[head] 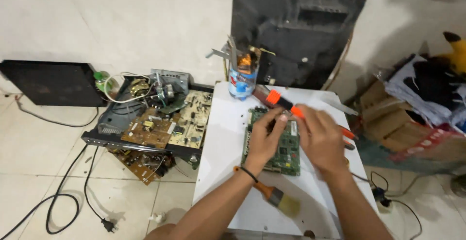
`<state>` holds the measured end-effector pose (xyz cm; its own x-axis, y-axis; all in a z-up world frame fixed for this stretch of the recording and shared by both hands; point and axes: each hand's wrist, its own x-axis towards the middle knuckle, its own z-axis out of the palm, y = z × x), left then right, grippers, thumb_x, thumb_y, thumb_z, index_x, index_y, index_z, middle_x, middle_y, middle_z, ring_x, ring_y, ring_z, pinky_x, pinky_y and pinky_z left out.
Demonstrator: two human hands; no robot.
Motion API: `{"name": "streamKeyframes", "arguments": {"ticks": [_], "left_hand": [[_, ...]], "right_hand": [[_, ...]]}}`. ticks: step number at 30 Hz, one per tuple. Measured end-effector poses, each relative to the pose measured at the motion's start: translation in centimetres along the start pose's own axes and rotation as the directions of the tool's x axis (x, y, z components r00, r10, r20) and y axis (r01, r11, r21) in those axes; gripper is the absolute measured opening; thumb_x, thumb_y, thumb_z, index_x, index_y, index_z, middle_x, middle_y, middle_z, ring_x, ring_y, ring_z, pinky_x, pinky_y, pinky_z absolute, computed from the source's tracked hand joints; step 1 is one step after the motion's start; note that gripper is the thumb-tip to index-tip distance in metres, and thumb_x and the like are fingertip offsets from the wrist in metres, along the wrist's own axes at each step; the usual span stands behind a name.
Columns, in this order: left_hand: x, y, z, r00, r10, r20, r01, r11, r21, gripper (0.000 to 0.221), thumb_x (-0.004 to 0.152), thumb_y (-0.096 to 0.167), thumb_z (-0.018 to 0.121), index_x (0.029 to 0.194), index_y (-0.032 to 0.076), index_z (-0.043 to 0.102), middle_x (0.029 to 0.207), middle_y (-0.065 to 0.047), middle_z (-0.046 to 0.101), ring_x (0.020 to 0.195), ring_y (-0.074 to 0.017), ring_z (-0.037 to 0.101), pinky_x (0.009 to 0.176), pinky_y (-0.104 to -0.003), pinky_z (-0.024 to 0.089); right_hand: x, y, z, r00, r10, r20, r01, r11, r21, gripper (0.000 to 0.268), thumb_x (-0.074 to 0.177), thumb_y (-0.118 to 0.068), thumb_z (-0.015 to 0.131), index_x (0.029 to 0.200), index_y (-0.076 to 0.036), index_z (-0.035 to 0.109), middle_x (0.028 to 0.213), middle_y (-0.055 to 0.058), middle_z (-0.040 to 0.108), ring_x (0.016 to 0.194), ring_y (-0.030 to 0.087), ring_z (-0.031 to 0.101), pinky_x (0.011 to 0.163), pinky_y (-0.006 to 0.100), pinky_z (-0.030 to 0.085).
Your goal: A person uses pliers and a soldering iron to repair or salvage components from a circuit board.
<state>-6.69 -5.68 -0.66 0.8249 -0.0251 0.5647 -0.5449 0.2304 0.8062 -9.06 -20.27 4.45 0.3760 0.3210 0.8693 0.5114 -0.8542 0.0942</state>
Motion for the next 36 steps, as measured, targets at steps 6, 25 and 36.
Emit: {"name": "streamKeyframes", "arguments": {"ticks": [6, 25, 36], "left_hand": [[0.6, 0.2, -0.5, 0.957, -0.192, -0.218, 0.186, 0.981, -0.05, 0.04, 0.108, 0.034, 0.056, 0.086, 0.006, 0.074, 0.063, -0.004, 0.058, 0.063, -0.0101, 0.047, 0.059, -0.028, 0.04], [1.0, -1.7, -0.8, 0.935, -0.352, 0.041, 0.354, 0.934, -0.055, 0.039, 0.099, 0.037, 0.067, 0.066, 0.018, 0.067, 0.06, 0.008, 0.054, 0.063, -0.0069, 0.053, 0.063, -0.023, 0.043], [2.5, 2.6, -3.9, 0.917, -0.263, 0.299, 0.211, 0.958, 0.196, 0.042, 0.106, 0.022, 0.054, 0.074, 0.001, 0.071, 0.062, -0.015, 0.064, 0.054, -0.0194, 0.054, 0.058, -0.035, 0.046]], "right_hand": [[-1.6, -1.9, 2.2, 0.998, 0.027, -0.054, -0.024, 0.998, 0.061, 0.029, 0.094, -0.013, 0.08, 0.12, -0.004, 0.076, 0.097, 0.008, 0.073, 0.084, 0.024, 0.072, 0.078, 0.035, 0.06], [-1.9, -3.1, 2.3, 0.963, 0.263, -0.053, -0.203, 0.845, 0.495, 0.066, 0.091, -0.007, 0.075, 0.149, 0.011, 0.05, 0.098, 0.021, 0.059, 0.083, 0.034, 0.061, 0.076, 0.038, 0.055], [-3.0, 2.1, 1.8, 0.918, 0.314, -0.243, -0.155, 0.848, 0.507, 0.05, 0.111, -0.028, 0.052, 0.124, 0.019, 0.064, 0.075, 0.018, 0.057, 0.063, 0.028, 0.062, 0.065, 0.038, 0.049]]}}
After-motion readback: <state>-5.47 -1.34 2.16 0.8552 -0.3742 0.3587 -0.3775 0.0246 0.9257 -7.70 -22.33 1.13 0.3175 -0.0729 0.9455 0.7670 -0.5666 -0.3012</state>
